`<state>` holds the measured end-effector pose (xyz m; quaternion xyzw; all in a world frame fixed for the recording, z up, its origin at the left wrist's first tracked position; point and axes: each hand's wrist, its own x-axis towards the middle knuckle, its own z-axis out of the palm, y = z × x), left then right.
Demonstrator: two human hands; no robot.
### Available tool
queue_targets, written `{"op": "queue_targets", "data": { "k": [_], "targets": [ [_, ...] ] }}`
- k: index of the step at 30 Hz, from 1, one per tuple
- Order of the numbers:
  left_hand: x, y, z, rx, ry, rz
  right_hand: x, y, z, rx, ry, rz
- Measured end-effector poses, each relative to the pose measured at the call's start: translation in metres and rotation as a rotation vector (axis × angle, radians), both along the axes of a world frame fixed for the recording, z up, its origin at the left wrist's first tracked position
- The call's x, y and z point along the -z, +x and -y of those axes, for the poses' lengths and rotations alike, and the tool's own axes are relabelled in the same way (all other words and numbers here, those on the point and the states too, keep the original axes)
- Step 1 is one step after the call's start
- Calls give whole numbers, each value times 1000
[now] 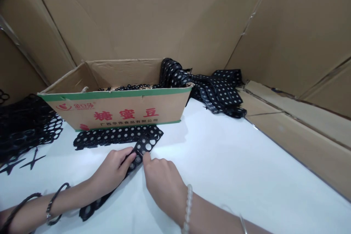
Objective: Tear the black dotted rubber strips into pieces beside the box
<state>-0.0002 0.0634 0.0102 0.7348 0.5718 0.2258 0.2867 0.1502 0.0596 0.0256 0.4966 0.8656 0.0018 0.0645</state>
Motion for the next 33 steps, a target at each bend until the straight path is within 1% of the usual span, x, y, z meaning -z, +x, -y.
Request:
{"op": "queue_targets", "data": {
  "k": [4,7,10,14,19,21,24,26,28,30,31,33],
  "targets": [
    [4,1,6,28,51,-67,1,-11,6,48,0,-11],
    [5,0,6,50,58,-60,1,-13,4,57,-13,-41],
    [4,-4,2,39,41,-7,2,-10,2,67,-11,-50],
    [1,-7,-3,21,-2,39,6,-3,-2,118,-1,-30],
    [-1,-10,-3,-20,-57,99,7,12,-13,241,58,-60],
    [-4,-11,-5,-4,-125,173,4,17,-13,225,21,-138],
    [-9,-13,-10,49,-286,307,1,17,-7,92,-71,-229],
    [-13,-14,-12,47,-411,371,2,15,-1,25,-88,-213],
    [-16,-14,-13,33,-539,425,4,13,3,21,-81,-174],
    [-16,-15,-13,34,-639,459,6,11,5,53,-79,-140],
    [-16,-15,-14,31,-660,463,6,11,5,65,-81,-122],
    [-14,-14,-14,17,-646,449,5,10,5,66,-88,-99]
  ]
}}
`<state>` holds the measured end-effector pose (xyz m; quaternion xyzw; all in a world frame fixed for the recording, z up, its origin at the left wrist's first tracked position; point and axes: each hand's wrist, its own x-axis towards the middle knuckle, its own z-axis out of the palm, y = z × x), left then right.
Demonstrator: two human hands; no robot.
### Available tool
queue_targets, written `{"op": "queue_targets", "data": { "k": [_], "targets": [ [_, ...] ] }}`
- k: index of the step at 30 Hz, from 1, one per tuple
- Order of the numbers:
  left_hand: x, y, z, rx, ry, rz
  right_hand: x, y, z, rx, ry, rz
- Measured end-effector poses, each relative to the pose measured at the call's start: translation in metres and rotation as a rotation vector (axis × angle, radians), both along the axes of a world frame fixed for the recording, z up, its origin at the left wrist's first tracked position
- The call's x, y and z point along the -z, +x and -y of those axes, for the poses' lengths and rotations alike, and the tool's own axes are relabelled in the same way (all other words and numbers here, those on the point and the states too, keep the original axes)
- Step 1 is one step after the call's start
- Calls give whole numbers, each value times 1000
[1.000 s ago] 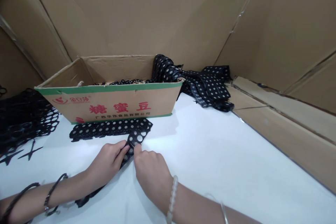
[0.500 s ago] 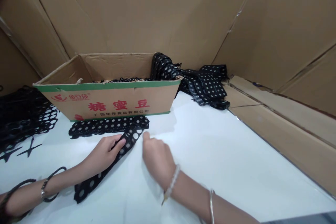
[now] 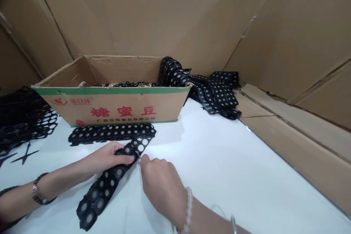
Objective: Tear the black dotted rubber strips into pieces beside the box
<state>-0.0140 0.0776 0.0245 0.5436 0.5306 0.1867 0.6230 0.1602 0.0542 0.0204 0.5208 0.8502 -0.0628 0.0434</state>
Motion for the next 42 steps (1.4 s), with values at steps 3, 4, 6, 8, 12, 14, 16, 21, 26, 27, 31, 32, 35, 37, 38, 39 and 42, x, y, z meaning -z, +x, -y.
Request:
{"op": "queue_targets", "data": {
  "k": [3,4,6,8,12,14,16,21,26,27,31,32,35,37,38,39,42],
  "targets": [
    [2,2,0,-13,13,0,-4,0,1,-6,-14,0],
    [3,3,0,-8,-14,29,-5,0,2,-5,-18,-7],
    [5,5,0,9,-80,84,-7,0,3,-1,-33,-18],
    [9,5,0,30,-109,93,-7,1,4,0,-44,-20],
    [16,4,1,69,-41,4,-6,0,4,-6,-42,18],
    [18,4,2,71,38,-55,-5,-2,4,-6,-42,46],
    [19,5,4,61,117,-128,-6,-6,3,-1,-43,91],
    [15,13,19,-17,505,-485,-7,-19,4,30,-39,201],
    [18,18,28,60,656,-637,-3,-31,7,67,-24,181],
    [19,18,28,73,674,-650,-2,-33,8,75,-19,173],
    [20,16,30,107,709,-645,1,-35,5,78,32,147],
    [19,15,30,99,703,-617,1,-34,3,80,45,142],
    [16,11,29,43,644,-439,0,-30,-2,104,83,126],
    [15,8,27,13,584,-302,-1,-27,-6,115,103,119],
    [15,7,25,1,554,-246,-1,-25,-7,120,111,116],
    [15,6,23,-13,527,-202,-1,-24,-9,125,117,114],
    [17,3,17,-53,460,-113,-3,-18,-13,175,130,121]
  ]
}}
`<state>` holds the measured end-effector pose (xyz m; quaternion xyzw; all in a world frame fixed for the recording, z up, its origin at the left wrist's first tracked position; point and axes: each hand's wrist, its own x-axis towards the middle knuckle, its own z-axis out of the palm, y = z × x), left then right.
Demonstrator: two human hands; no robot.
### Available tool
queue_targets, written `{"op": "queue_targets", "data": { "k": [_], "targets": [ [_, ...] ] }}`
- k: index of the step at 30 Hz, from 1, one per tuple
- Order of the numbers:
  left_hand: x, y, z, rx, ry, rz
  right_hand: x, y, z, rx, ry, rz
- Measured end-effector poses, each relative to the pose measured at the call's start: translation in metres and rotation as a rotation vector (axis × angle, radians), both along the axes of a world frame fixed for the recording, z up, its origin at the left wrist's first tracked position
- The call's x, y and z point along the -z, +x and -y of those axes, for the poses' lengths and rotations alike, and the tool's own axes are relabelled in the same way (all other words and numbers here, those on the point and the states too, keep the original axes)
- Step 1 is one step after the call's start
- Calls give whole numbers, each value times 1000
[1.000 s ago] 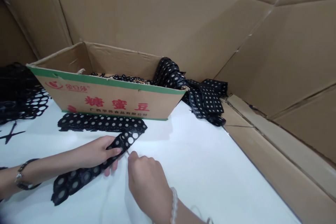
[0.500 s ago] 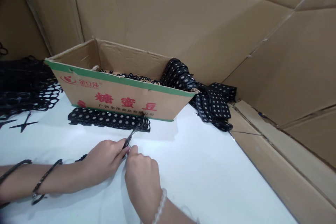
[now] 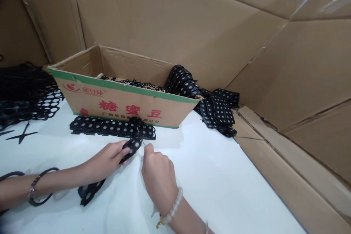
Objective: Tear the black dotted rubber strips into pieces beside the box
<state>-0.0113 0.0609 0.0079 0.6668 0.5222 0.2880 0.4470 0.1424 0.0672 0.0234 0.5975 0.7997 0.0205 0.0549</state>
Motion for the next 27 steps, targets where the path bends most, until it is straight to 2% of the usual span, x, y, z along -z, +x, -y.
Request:
{"op": "queue_targets", "data": {
  "k": [4,9,12,14,19,24,27],
  "targets": [
    [3,-2,-3,-35,-58,49,-4,11,-7,96,13,-50],
    [2,-1,0,-92,-8,36,-12,20,-8,38,-107,-280],
    [-1,0,0,-123,25,29,-17,18,-2,62,-97,-319],
    [-2,0,0,-114,23,29,-18,13,4,31,-73,-319],
    [-3,1,1,-92,25,36,-10,-2,16,-161,-50,-235],
    [0,2,4,-82,50,-39,-1,-8,17,-164,-39,-108],
    [3,2,6,-95,123,-139,0,-11,18,-153,-39,-45]
  ]
}}
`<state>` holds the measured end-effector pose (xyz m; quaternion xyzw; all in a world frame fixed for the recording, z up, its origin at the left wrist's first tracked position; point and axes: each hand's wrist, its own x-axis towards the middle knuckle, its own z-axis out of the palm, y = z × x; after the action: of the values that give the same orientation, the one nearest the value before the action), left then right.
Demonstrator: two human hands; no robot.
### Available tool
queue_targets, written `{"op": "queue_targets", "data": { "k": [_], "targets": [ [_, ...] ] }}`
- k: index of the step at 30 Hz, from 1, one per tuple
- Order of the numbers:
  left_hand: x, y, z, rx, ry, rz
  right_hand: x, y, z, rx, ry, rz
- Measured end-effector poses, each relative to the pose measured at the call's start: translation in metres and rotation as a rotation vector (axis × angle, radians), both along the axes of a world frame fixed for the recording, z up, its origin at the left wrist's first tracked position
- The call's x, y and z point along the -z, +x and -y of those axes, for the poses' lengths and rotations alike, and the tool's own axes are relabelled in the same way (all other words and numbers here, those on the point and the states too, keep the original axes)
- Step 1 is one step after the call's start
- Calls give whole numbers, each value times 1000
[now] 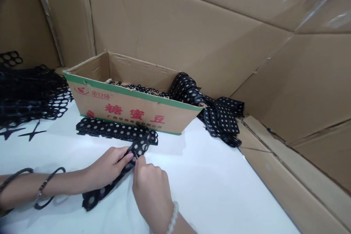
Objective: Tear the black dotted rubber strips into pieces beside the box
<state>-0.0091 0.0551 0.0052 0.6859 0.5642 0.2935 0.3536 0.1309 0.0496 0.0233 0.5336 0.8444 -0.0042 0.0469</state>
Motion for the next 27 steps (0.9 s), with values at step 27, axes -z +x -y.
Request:
{"op": "queue_targets", "data": {
  "k": [27],
  "targets": [
    [3,-4,-2,-60,-89,60,-10,32,-25,208,7,-165]
  ]
}}
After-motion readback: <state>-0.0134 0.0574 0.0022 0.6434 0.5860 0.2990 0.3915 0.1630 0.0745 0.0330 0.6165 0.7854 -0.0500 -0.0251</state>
